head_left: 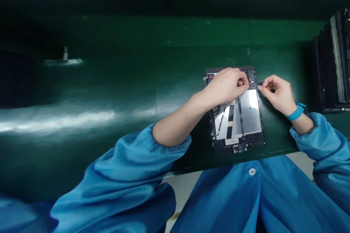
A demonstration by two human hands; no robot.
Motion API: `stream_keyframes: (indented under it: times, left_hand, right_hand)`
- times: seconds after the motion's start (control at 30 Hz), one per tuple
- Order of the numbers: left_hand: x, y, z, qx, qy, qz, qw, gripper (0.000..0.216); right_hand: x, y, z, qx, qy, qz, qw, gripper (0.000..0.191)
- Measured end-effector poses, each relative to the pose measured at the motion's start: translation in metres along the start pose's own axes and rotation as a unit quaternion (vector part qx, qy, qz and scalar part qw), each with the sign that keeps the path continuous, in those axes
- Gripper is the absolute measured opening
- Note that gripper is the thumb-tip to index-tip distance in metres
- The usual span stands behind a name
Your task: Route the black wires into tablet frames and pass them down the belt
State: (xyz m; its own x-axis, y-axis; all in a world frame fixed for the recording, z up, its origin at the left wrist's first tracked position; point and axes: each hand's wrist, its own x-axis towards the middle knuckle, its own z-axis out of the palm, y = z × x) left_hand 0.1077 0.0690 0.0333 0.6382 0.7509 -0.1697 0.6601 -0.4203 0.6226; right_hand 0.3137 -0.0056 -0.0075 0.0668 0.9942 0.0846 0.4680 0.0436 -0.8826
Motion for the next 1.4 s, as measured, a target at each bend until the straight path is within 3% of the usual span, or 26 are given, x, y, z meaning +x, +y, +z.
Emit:
stream_keyframes:
  times: [0.43,1.4]
  left_hand:
    - [-0.0009,-0.0069,0.0,-0.021,0.011,0.021,0.999,0.017]
    - [0.0055,-0.0014,0.0017,-0.01,0.013,-0.018,1.0,0.014]
  right_hand:
    - [0.0005,0.0008,-0.0002,0.001,-0.005,0.001,1.0,0.015]
    - [0.0024,0.0048,-0.0039,0.01,-0.002,0.003,1.0,0.014]
